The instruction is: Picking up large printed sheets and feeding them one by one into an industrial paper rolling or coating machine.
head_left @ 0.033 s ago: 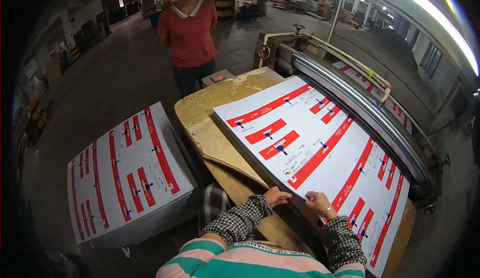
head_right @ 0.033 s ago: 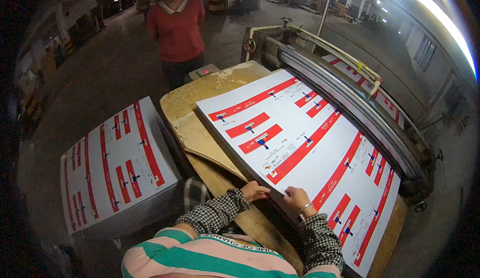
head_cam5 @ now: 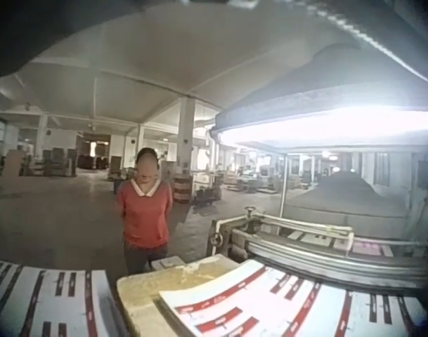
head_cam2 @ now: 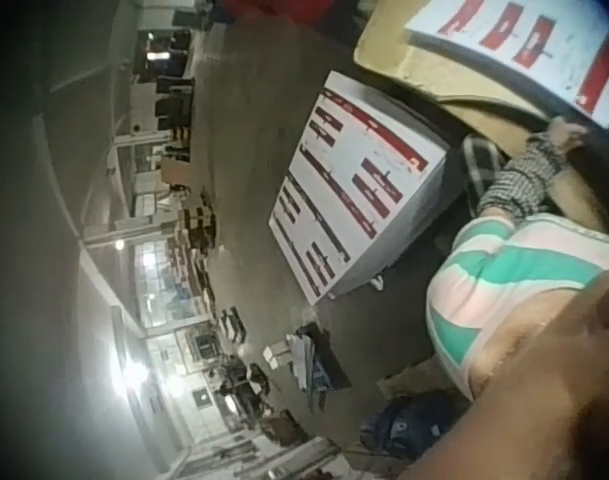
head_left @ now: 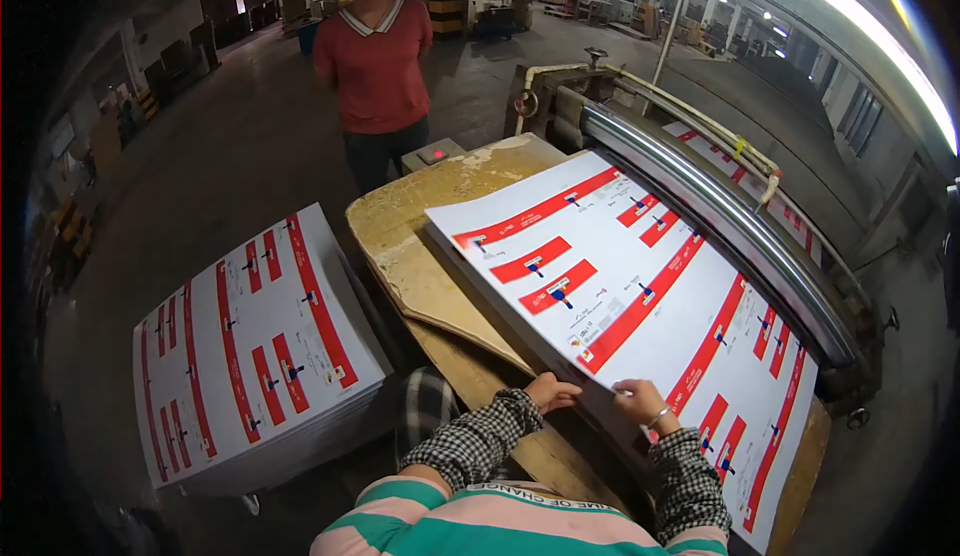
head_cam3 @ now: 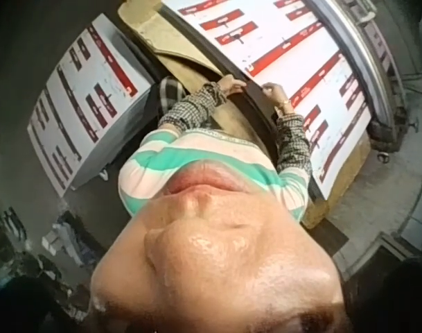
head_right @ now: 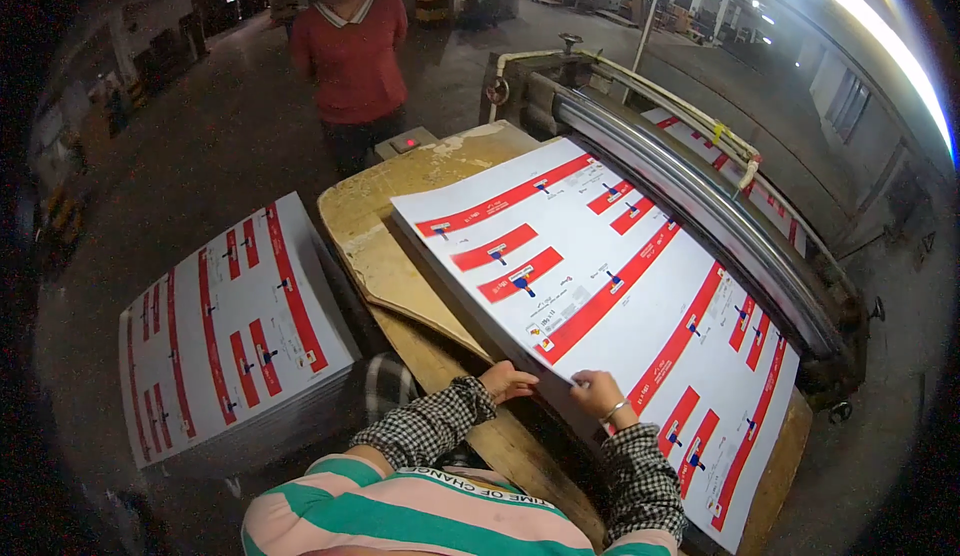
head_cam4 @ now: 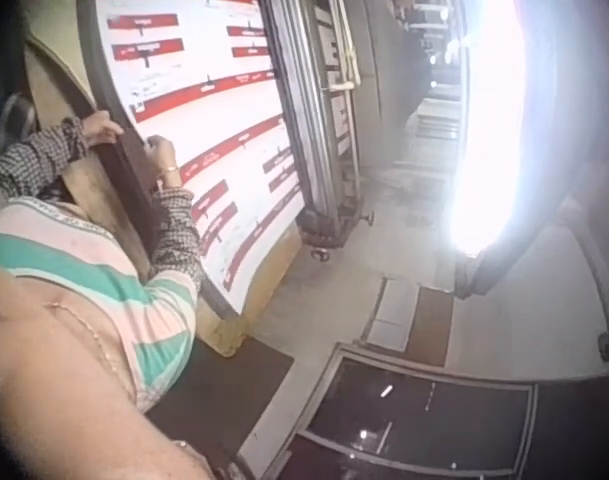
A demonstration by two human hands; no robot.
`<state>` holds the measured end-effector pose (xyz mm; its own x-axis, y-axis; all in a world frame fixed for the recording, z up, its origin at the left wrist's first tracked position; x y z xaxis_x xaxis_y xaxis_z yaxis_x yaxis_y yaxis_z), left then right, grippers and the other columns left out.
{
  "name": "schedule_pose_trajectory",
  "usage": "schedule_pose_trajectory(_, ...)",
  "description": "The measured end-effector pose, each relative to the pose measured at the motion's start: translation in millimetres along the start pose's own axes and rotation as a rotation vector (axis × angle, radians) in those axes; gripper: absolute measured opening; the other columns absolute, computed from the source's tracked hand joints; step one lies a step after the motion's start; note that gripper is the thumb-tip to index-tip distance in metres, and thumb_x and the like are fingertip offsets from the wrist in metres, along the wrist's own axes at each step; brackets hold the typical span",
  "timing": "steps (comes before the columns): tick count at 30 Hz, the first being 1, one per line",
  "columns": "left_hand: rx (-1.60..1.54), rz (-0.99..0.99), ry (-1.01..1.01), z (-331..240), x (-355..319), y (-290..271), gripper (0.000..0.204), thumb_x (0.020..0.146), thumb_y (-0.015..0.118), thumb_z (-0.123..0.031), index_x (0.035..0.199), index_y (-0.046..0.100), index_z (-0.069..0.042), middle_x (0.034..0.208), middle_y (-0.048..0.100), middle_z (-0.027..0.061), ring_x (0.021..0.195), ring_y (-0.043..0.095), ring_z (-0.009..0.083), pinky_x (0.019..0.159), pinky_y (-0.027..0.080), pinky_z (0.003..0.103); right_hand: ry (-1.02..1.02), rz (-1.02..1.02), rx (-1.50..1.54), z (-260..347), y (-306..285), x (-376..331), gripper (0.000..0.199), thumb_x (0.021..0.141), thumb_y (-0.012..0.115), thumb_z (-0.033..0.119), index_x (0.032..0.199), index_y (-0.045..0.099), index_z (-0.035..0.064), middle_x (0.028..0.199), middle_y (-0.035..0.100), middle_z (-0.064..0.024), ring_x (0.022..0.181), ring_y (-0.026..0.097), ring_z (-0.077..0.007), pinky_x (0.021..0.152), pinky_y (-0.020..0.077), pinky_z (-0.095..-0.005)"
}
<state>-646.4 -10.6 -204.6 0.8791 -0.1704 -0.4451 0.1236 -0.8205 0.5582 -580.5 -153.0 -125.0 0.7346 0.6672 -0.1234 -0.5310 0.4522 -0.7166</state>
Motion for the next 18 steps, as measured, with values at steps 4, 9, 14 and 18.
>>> schedule_pose_trajectory(4, 0.138, -0.470, -0.088, -24.4, -38.9, -1.2, 0.021, 0.074, 0.056, -0.009, 0.057, 0.049, 0.002, 0.052, 0.046, 0.0074, 0.047, 0.048, 0.0177, 0.042, 0.040, 0.032, -0.006, -0.087, -0.031, 44.5, -43.8, -5.5, 0.027, 0.065, 0.053, 0.013, 0.088, 0.059, 0.0000, 0.074, 0.060, -0.0174, 0.066, 0.059, -0.0190, 0.062, 0.0455, -0.0283)
schedule_pose_trajectory(9, 0.321, -0.500, -0.115, 5.3, -0.8, -38.1, 0.033, 0.076, 0.050, -0.018, 0.054, 0.047, 0.006, 0.047, 0.043, 0.0114, 0.037, 0.041, 0.0211, 0.035, 0.032, 0.032, 0.002, -0.141, 0.029, 18.7, -6.4, -16.8, 0.034, 0.063, 0.057, 0.017, 0.092, 0.058, 0.0007, 0.096, 0.057, -0.0149, 0.080, 0.058, -0.0239, 0.072, 0.0453, -0.0278)
schedule_pose_trajectory(14, 0.146, -0.436, -0.081, -27.5, -28.6, 14.4, 0.017, 0.077, 0.042, -0.003, 0.091, 0.048, 0.005, 0.088, 0.056, 0.0140, 0.073, 0.058, 0.0210, 0.061, 0.050, 0.032, -0.039, -0.074, -0.063, -15.9, 17.2, -9.5, 0.037, 0.062, 0.059, 0.021, 0.094, 0.058, 0.0025, 0.100, 0.056, -0.0145, 0.082, 0.058, -0.0261, 0.075, 0.0449, -0.0289)
schedule_pose_trajectory(18, -0.050, -0.107, 0.008, 12.2, 13.3, -9.6, 0.027, 0.084, 0.045, -0.016, 0.106, 0.043, -0.002, 0.097, 0.056, 0.0084, 0.085, 0.057, 0.0199, 0.069, 0.049, 0.031, 0.284, -0.071, 0.055, -55.6, -1.7, 26.0, 0.039, 0.062, 0.063, 0.019, 0.096, 0.057, 0.0005, 0.094, 0.058, -0.0173, 0.082, 0.057, -0.0203, 0.073, 0.0449, -0.0285)
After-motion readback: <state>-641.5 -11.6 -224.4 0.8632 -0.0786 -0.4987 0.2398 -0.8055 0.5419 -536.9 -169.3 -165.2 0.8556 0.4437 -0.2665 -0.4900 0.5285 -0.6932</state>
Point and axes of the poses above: each hand's wrist, its own x-axis towards the middle knuckle, its own y-axis out of the palm, z = x × y, the point moved 7 cm from there along x, towards the middle knuckle
